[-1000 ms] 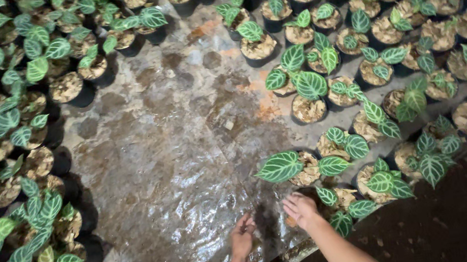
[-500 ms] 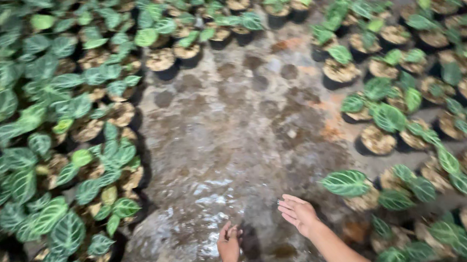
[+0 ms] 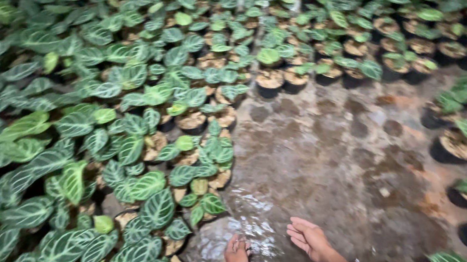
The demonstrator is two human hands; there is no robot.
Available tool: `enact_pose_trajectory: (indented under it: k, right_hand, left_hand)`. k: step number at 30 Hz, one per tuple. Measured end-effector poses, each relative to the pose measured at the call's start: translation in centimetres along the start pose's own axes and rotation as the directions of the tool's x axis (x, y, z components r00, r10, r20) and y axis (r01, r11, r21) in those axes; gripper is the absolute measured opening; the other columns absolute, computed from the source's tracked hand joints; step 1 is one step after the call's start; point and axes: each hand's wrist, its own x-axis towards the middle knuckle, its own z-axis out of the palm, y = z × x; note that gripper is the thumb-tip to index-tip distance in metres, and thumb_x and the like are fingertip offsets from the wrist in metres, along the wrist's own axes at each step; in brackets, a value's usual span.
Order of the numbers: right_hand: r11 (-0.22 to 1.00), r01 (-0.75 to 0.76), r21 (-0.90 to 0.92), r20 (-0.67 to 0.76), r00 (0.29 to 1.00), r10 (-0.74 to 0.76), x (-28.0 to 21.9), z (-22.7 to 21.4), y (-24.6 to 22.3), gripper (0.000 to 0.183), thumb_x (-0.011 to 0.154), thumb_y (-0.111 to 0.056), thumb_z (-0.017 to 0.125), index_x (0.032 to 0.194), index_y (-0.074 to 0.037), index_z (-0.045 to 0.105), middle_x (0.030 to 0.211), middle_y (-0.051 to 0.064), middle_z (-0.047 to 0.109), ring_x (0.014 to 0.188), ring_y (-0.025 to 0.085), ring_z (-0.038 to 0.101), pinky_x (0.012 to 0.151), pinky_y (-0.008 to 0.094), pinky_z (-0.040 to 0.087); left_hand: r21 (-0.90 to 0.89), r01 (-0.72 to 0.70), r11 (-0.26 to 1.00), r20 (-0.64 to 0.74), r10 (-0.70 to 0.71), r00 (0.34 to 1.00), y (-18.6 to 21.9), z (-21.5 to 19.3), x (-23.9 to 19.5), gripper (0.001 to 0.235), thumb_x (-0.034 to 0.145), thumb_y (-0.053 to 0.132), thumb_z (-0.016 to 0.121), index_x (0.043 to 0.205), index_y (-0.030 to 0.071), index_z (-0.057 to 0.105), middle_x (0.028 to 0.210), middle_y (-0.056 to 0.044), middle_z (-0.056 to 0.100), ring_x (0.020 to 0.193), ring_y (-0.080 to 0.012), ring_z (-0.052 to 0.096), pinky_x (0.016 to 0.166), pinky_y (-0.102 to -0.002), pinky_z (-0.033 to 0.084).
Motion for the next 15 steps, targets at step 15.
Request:
enact_pose_trajectory:
  k: [15]
  right_hand:
    - [0.965, -0.097, -0.245, 0.044, 0.993, 0.111, 11.2, 15.0, 1.3, 0.036, 0.097, -0.012, 0.060, 0.133, -0.013, 0.065, 0.118, 0.009, 0.075, 0.102, 0.022, 0.072, 0.087, 0.036, 0.059]
  left_hand:
    - [-0.068, 0.074, 0.995, -0.146, -0.084, 0.986, 1.6, -3.0, 8.4, 0.038, 0.095, 0.011, 0.069, 0.132, 0.009, 0.063, 0.099, -0.010, 0.071, 0.080, -0.0153, 0.064, 0.066, -0.029, 0.051]
